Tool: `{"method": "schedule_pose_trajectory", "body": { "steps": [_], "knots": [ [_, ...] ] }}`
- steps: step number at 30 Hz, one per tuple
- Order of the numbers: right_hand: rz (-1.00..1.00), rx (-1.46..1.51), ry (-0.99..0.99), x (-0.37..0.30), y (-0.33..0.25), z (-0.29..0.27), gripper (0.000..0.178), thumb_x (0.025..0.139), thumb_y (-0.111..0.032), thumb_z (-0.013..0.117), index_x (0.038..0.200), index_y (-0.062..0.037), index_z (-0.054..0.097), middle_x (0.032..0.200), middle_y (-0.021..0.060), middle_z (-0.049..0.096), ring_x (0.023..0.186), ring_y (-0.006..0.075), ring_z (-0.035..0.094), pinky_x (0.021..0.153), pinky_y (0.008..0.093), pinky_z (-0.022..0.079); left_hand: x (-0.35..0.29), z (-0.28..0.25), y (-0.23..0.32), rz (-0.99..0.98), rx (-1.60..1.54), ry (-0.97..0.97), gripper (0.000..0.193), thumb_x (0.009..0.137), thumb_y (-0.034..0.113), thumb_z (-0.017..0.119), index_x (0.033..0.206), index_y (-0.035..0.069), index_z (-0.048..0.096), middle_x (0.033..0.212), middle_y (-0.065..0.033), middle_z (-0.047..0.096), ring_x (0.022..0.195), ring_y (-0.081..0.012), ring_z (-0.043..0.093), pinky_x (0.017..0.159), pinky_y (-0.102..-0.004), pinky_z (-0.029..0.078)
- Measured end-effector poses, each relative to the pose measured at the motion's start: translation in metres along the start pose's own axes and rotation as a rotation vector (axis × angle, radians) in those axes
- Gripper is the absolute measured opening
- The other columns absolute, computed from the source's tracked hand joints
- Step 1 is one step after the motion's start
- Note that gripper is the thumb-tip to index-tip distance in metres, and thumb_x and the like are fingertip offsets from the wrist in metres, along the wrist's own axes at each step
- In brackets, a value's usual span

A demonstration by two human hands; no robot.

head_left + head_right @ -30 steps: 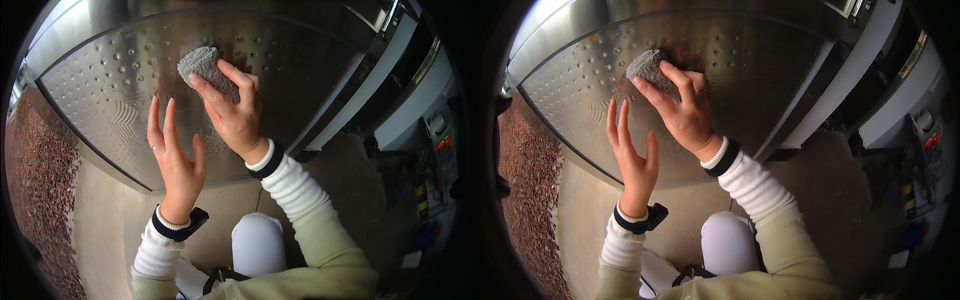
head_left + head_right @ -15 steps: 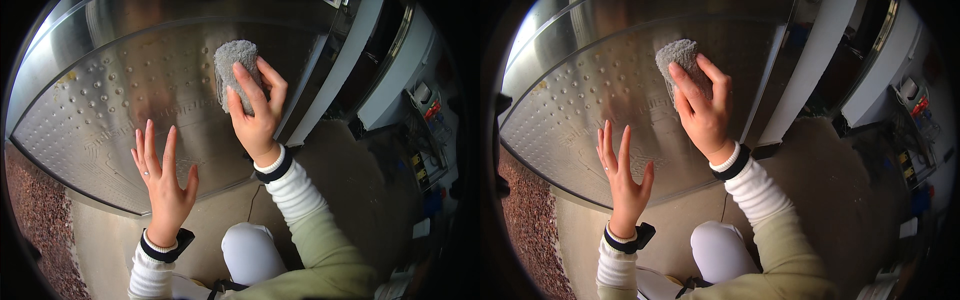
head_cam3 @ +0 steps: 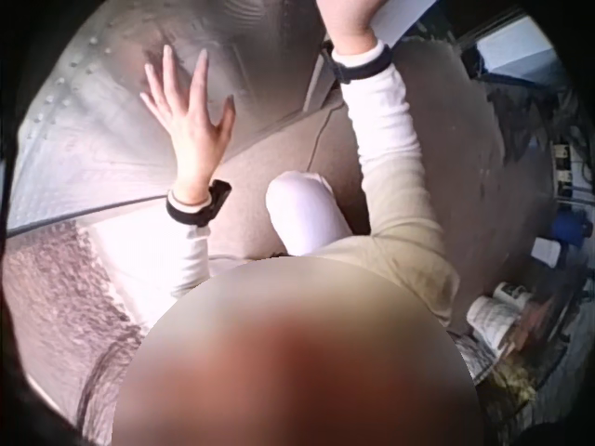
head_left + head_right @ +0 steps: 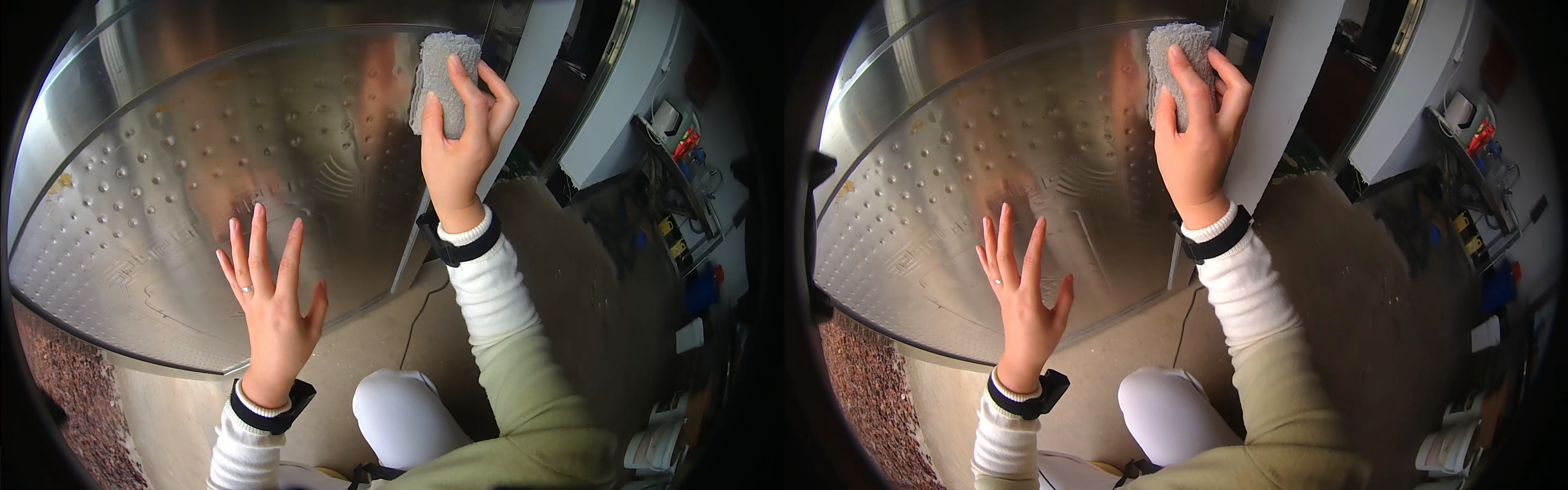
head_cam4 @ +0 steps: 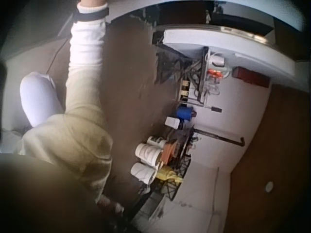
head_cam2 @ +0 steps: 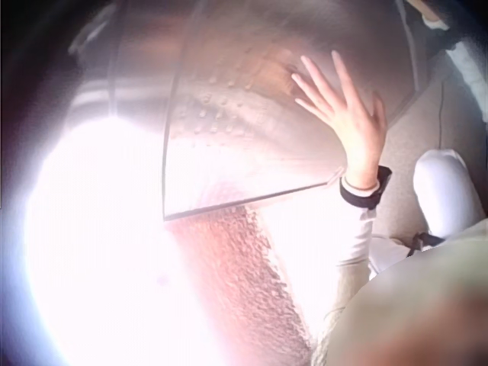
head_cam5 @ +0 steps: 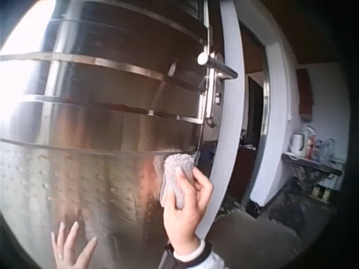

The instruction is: The person wipes the exterior surface of a stainless steel door with a gray cloth, moving from the upper frame down to the lower panel. The person uses both hands to rub and smooth the surface, covering the decorative emblem and the textured lower section.

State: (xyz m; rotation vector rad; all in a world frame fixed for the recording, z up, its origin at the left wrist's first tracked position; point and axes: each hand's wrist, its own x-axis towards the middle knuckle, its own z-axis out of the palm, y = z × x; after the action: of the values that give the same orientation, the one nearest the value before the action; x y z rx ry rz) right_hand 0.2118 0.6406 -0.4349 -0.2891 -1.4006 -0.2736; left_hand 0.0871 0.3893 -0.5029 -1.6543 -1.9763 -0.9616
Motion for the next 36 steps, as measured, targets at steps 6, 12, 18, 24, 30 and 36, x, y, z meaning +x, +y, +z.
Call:
{"method": "schedule_pose_trajectory", "body": {
  "steps": [6, 12, 18, 24, 30, 36],
  "knots": [
    [-0.207, -0.209, 0.041, 0.010, 0.031, -0.001, 0.056, 0.079, 0.005, 0.078, 0.124, -0.0284, 0.077, 0.133, 0.0072, 0.059, 0.107, 0.0304, 0.056, 0.093, 0.0404, 0.049, 0.003, 0.011, 0.002, 0.017, 0.021, 0.005, 0.079, 0.081, 0.007, 0.077, 0.156, 0.016, 0.052, 0.172, -0.0208, 0.023, 0.159, -0.0489, 0.016, 0.124, -0.0690, 0.013],
    [-0.119, -0.105, 0.068, 0.012, 0.037, -0.003, 0.059, 0.079, 0.006, 0.078, 0.129, -0.0248, 0.074, 0.135, 0.0117, 0.055, 0.109, 0.0307, 0.056, 0.093, 0.0401, 0.050, 0.004, 0.020, 0.001, 0.027, 0.024, 0.031, 0.080, 0.082, 0.005, 0.077, 0.157, 0.017, 0.050, 0.172, -0.0223, 0.022, 0.159, -0.0498, 0.015, 0.124, -0.0688, 0.014],
    [0.067, 0.051, 0.094, 0.014, 0.028, -0.007, 0.061, 0.082, 0.008, 0.075, 0.139, -0.0118, 0.065, 0.136, 0.0155, 0.049, 0.119, 0.0315, 0.055, 0.096, 0.0404, 0.051, 0.005, 0.024, -0.004, 0.018, 0.014, 0.029, 0.081, 0.081, 0.003, 0.075, 0.157, 0.015, 0.049, 0.172, -0.0239, 0.021, 0.159, -0.0502, 0.014, 0.125, -0.0687, 0.014],
    [0.297, 0.005, -0.010, 0.006, 0.033, -0.027, 0.056, 0.086, -0.001, 0.076, 0.139, -0.0059, 0.057, 0.132, 0.0124, 0.049, 0.115, 0.0257, 0.053, 0.099, 0.0382, 0.046, 0.003, 0.027, -0.009, 0.009, 0.017, 0.031, 0.080, 0.081, 0.001, 0.074, 0.157, 0.013, 0.050, 0.172, -0.0238, 0.023, 0.159, -0.0498, 0.016, 0.125, -0.0677, 0.014],
    [0.319, -0.049, -0.074, -0.027, 0.045, -0.042, 0.059, 0.090, -0.007, 0.078, 0.142, -0.0093, 0.052, 0.133, 0.0106, 0.049, 0.106, 0.0209, 0.053, 0.089, 0.0365, 0.049, 0.001, 0.031, -0.010, 0.007, 0.032, 0.048, 0.079, 0.081, 0.000, 0.073, 0.156, 0.015, 0.051, 0.171, -0.0235, 0.024, 0.159, -0.0486, 0.018, 0.126, -0.0668, 0.015],
    [0.396, -0.050, -0.137, -0.067, 0.042, -0.053, 0.057, 0.089, -0.003, 0.075, 0.140, -0.0017, 0.050, 0.133, 0.0135, 0.048, 0.117, 0.0272, 0.051, 0.096, 0.0378, 0.042, -0.014, 0.038, -0.010, 0.033, -0.030, -0.009, 0.080, 0.080, -0.002, 0.074, 0.155, 0.019, 0.054, 0.171, -0.0207, 0.026, 0.159, -0.0475, 0.020, 0.126, -0.0664, 0.015]
  ]
}}
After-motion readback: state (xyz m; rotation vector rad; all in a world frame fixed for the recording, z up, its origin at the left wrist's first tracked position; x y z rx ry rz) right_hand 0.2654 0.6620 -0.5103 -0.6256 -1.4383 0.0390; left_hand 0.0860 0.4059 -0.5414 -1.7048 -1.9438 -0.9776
